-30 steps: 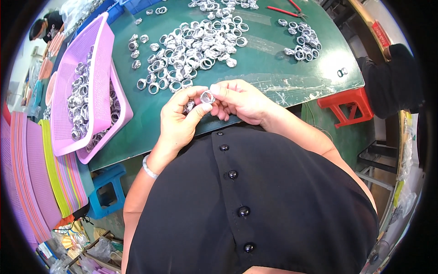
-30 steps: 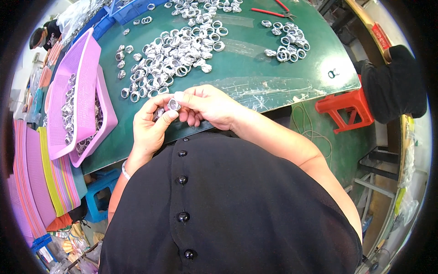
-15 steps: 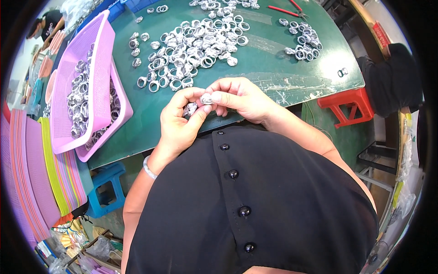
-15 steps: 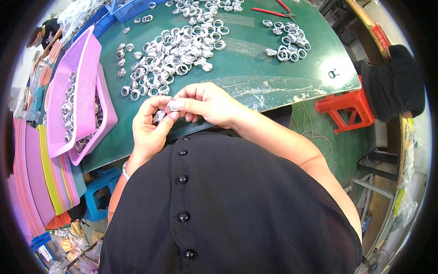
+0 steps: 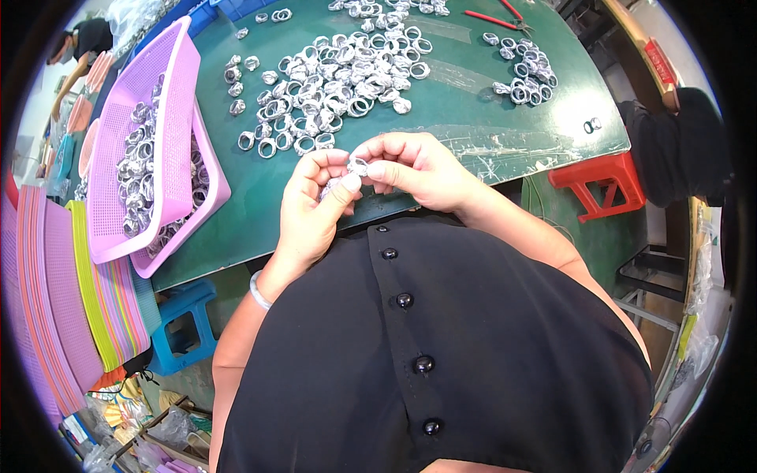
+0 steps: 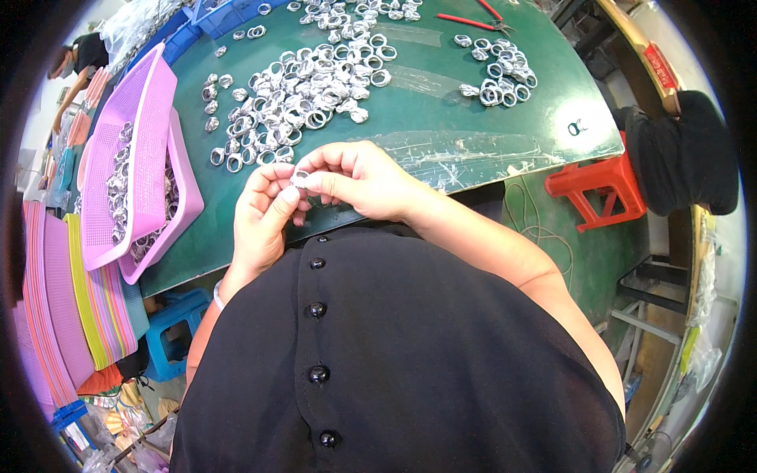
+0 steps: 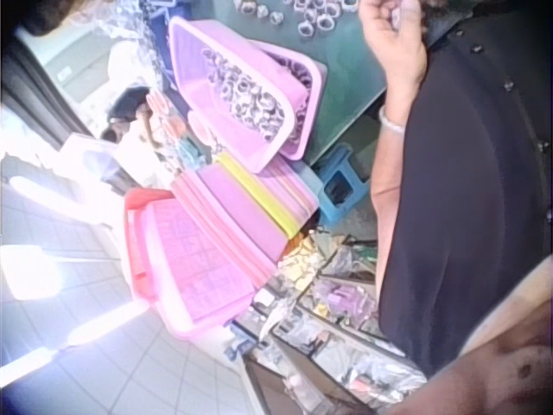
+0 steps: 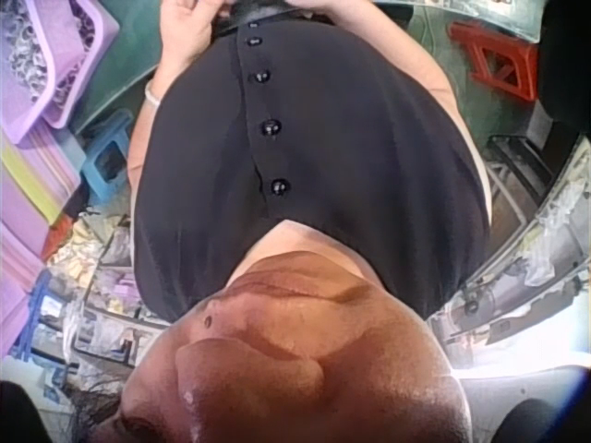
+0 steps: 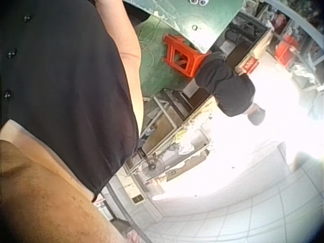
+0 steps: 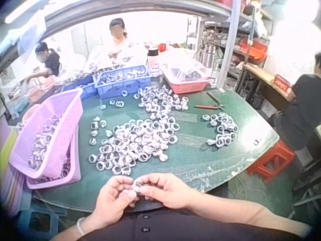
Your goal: The person assembles small metal components at a workbench, picking up metal rings and inserting smaller silver parts into them by hand before placing the completed assemblies into a basket.
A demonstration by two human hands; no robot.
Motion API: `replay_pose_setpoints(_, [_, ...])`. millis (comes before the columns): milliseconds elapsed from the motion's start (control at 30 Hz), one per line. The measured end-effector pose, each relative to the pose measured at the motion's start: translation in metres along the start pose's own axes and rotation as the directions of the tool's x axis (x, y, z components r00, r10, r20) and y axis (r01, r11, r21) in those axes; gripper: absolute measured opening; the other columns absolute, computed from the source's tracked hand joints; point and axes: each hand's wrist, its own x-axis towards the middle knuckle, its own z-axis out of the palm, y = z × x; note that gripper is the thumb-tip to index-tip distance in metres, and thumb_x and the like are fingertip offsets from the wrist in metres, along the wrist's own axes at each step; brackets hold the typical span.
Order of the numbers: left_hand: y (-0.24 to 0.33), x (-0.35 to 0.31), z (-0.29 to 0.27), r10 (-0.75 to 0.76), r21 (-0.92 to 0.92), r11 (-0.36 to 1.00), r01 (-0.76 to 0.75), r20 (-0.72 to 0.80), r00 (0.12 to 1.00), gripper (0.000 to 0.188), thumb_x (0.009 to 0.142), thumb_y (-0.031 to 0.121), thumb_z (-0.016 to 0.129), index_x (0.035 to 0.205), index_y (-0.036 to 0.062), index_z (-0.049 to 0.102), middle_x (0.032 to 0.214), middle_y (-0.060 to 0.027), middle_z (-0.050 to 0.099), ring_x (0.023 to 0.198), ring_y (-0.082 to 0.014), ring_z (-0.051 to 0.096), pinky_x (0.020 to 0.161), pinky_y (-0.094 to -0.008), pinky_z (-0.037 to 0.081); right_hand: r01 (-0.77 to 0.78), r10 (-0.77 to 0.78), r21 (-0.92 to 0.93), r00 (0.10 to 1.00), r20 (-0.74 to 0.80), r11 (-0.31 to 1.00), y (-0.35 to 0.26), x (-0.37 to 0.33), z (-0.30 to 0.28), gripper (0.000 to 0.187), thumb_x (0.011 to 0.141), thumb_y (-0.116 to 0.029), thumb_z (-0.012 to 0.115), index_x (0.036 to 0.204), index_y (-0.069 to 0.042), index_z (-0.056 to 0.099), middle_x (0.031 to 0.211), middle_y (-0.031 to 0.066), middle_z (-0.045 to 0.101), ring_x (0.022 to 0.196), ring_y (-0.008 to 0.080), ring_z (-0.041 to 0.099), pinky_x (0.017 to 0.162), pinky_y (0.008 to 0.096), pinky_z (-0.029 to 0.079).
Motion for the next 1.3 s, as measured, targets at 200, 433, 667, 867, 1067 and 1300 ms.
replay_pose_setpoints(200, [-0.005,0.001,-0.005,-0.124,-0.132,0.983,0.128,0.039,0.992,0.019,0.087,0.016,0.055,0.100,0.0017,0.053,0.081,-0.0016,0.058,0.068,-0.0064,0.053,0.057,-0.0181,0.042,0.112,-0.120,-0.232,0.992,-0.023,0.966,-0.002,-0.001,0.005,0.015,0.084,-0.009,0.058,0.096,0.000,0.058,0.078,0.0025,0.060,0.070,0.0070,0.056,0.066,0.0221,0.046])
replay_pose_setpoints(433, [-0.001,0.001,-0.006,-0.221,-0.309,0.921,0.239,0.092,0.971,0.021,0.089,0.016,0.052,0.103,0.0006,0.054,0.083,-0.0034,0.059,0.066,-0.0087,0.055,0.056,-0.0198,0.043,0.149,-0.186,-0.463,0.982,-0.036,0.874,-0.008,-0.003,0.005,0.021,0.077,-0.009,0.065,0.097,-0.002,0.060,0.074,0.0000,0.055,0.065,0.0050,0.050,0.061,0.0201,0.043])
replay_pose_setpoints(667, [0.000,0.003,-0.006,-0.265,-0.333,0.897,0.293,0.127,0.956,0.023,0.090,0.017,0.049,0.102,-0.0023,0.054,0.080,-0.0053,0.059,0.065,-0.0109,0.055,0.055,-0.0219,0.042,0.181,-0.239,-0.548,0.970,-0.036,0.817,-0.004,-0.004,0.007,0.025,0.076,-0.009,0.067,0.099,-0.003,0.060,0.074,0.0008,0.052,0.063,0.0058,0.049,0.057,0.0201,0.042])
replay_pose_setpoints(867, [-0.003,0.003,-0.010,-0.266,-0.367,0.876,0.312,0.171,0.949,0.022,0.090,0.018,0.047,0.096,-0.0016,0.053,0.077,-0.0058,0.058,0.063,-0.0116,0.055,0.054,-0.0228,0.042,0.223,-0.296,-0.635,0.955,-0.009,0.740,-0.003,-0.002,0.006,0.027,0.074,-0.011,0.069,0.098,-0.003,0.060,0.069,0.0004,0.051,0.058,0.0059,0.047,0.051,0.0201,0.039])
replay_pose_setpoints(1067, [-0.003,0.005,-0.011,-0.405,-0.491,0.757,0.430,0.163,0.900,0.022,0.088,0.018,0.048,0.097,-0.0018,0.053,0.075,-0.0057,0.057,0.060,-0.0123,0.052,0.051,-0.0219,0.040,0.188,-0.250,-0.596,0.968,-0.021,0.781,-0.001,-0.001,0.003,0.029,0.073,-0.011,0.070,0.100,-0.004,0.060,0.068,-0.0004,0.050,0.057,0.0053,0.045,0.051,0.0203,0.038])
replay_pose_setpoints(1300, [0.000,0.006,-0.011,-0.446,-0.553,0.687,0.472,0.192,0.874,0.025,0.090,0.020,0.045,0.098,-0.0027,0.052,0.073,-0.0047,0.055,0.061,-0.0119,0.050,0.051,-0.0209,0.039,0.161,-0.246,-0.613,0.968,-0.057,0.774,-0.003,-0.002,-0.013,0.027,0.075,-0.010,0.068,0.099,-0.003,0.060,0.068,-0.0006,0.051,0.059,0.0049,0.045,0.053,0.0198,0.038])
